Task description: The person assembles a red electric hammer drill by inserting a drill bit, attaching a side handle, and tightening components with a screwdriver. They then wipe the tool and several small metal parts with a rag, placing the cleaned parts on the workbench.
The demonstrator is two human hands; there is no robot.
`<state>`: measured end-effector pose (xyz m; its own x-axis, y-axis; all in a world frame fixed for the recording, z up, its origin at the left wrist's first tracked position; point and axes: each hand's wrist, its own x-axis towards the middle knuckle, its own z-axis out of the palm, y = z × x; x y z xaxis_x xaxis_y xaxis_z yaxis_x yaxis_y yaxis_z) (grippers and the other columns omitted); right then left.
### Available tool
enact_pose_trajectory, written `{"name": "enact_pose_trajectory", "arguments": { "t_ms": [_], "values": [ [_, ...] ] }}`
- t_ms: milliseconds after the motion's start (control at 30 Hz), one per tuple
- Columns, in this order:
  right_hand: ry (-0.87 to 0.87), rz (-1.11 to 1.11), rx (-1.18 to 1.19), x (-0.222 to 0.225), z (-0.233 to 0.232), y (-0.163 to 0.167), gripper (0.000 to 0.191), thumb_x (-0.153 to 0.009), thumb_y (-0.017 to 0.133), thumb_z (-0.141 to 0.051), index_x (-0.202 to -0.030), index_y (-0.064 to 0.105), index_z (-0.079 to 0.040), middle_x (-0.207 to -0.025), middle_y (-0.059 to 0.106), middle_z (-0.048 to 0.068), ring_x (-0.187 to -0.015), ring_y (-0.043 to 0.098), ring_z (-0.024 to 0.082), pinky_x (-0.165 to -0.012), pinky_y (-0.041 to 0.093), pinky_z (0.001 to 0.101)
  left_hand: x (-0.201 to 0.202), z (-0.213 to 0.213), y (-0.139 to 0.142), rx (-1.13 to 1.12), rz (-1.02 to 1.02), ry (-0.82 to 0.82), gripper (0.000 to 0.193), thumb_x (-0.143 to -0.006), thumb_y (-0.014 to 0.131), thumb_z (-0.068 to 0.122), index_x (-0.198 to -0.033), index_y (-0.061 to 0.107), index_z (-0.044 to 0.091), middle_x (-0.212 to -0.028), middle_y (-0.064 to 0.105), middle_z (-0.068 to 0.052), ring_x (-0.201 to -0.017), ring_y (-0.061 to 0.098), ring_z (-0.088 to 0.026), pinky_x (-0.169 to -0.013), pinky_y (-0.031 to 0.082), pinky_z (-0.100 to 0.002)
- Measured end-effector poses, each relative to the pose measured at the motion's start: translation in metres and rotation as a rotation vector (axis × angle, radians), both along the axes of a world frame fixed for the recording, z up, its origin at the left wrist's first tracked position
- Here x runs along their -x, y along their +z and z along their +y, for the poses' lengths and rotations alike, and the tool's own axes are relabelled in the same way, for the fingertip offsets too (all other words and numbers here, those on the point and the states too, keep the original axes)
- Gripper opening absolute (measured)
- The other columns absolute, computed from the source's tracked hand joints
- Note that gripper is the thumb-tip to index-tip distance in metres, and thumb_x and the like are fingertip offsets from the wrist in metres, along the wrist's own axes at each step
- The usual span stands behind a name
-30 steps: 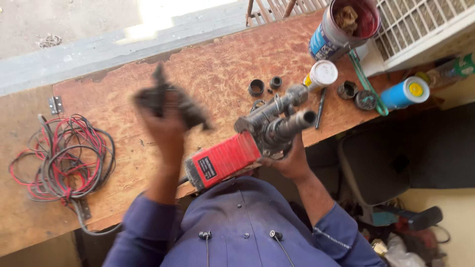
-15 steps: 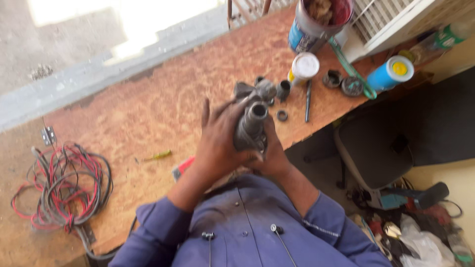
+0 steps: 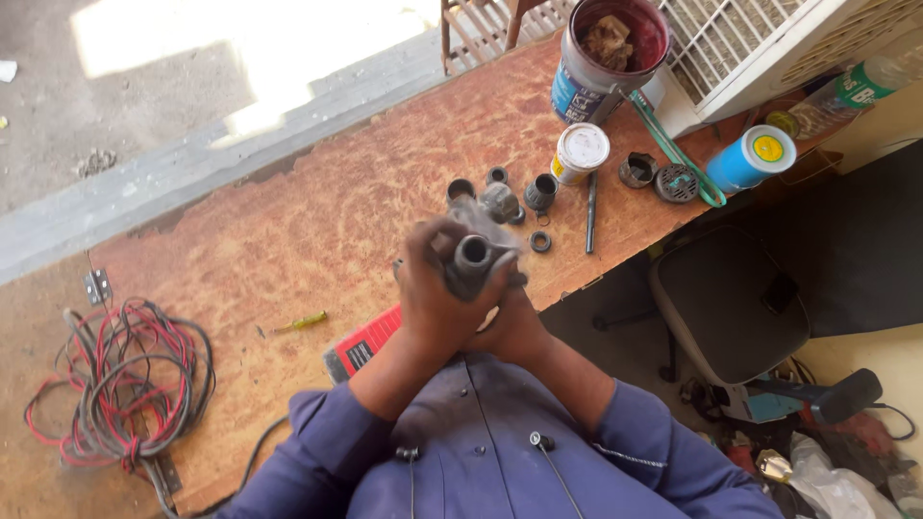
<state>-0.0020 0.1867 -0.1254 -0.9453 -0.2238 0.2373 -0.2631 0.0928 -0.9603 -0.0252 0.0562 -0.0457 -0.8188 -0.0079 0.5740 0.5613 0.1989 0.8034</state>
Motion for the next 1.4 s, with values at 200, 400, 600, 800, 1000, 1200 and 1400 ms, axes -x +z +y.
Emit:
{"name": "enact_pose_trajectory", "arguments": {
  "t_ms": [200, 400, 600, 800, 1000, 1200, 1400],
  "values": [
    [-0.009, 0.057, -0.054, -0.001, 0.0, 0.003, 0.089, -0.069, 0.092, -0.022, -0.144, 0.047, -0.006, -0.139, 0.058, 0.01, -0.133, 0.058, 0.024, -0.112, 0.05, 0.0401, 0.011, -0.011, 0.023, -0.114, -0.166, -0.274, 0.065, -0.088, 0.086, 0.02, -0.133, 0.042, 0.006, -0.086, 0.073, -0.005, -0.084, 0.073, -0.01, -0.077, 0.057, -0.024],
    [0.053, 0.096, -0.026, 0.004, -0.002, 0.006, 0.088, -0.073, 0.094, -0.025, -0.146, 0.046, -0.009, -0.147, 0.049, 0.011, -0.139, 0.052, 0.025, -0.114, 0.048, 0.0408, 0.013, -0.006, 0.036, -0.352, -0.197, -0.398, 0.053, -0.102, 0.068, 0.047, -0.126, 0.05, 0.003, -0.092, 0.066, -0.004, -0.079, 0.069, -0.008, -0.07, 0.054, -0.021],
    [0.129, 0.029, -0.086, 0.016, -0.001, 0.01, 0.094, -0.075, 0.093, -0.028, -0.151, 0.042, -0.007, -0.152, 0.045, 0.015, -0.144, 0.049, 0.029, -0.118, 0.046, 0.0426, 0.035, -0.019, 0.073, 0.005, 0.095, -0.413, 0.045, -0.111, 0.049, 0.05, -0.117, 0.061, 0.006, -0.084, 0.067, -0.002, -0.073, 0.068, -0.013, -0.069, 0.055, -0.026],
    [0.055, 0.113, -0.132, 0.012, -0.001, 0.005, 0.112, -0.071, 0.095, -0.033, -0.156, 0.029, -0.001, -0.155, 0.037, 0.02, -0.147, 0.043, 0.035, -0.12, 0.042, 0.0447, 0.06, -0.052, 0.119, 0.619, 0.812, -0.32, 0.04, -0.1, 0.076, 0.048, -0.107, 0.067, 0.01, -0.07, 0.053, 0.001, -0.062, 0.059, -0.017, -0.056, 0.044, -0.034],
    [-0.086, 0.233, -0.221, 0.01, 0.002, -0.001, 0.13, -0.067, 0.096, -0.038, -0.161, 0.017, 0.004, -0.158, 0.03, 0.026, -0.15, 0.036, 0.041, -0.123, 0.038, 0.0467, 0.065, -0.1, 0.119, -0.627, 0.187, -0.171, 0.03, -0.099, 0.073, 0.027, -0.118, 0.059, 0.008, -0.091, 0.057, -0.005, -0.081, 0.061, -0.019, -0.071, 0.05, -0.034],
    [-0.078, 0.229, -0.249, 0.006, -0.001, 0.003, 0.134, -0.063, 0.097, -0.038, -0.161, 0.016, 0.004, -0.158, 0.028, 0.025, -0.15, 0.034, 0.041, -0.124, 0.034, 0.0471, 0.042, -0.073, 0.083, -0.984, -0.37, -0.392, 0.036, -0.099, 0.07, 0.005, -0.13, 0.052, 0.006, -0.113, 0.062, -0.011, -0.1, 0.062, -0.021, -0.087, 0.056, -0.034],
    [0.157, 0.164, -0.273, 0.006, -0.008, 0.021, 0.074, -0.092, 0.074, -0.022, -0.155, 0.039, -0.012, -0.155, 0.05, 0.009, -0.148, 0.049, 0.023, -0.124, 0.044, 0.0383, -0.001, -0.061, 0.097, 0.511, 0.257, -0.254, 0.03, -0.085, 0.074, 0.012, -0.112, 0.063, 0.011, -0.131, 0.062, -0.01, -0.126, 0.062, -0.033, -0.117, 0.043, -0.056]
  ]
}}
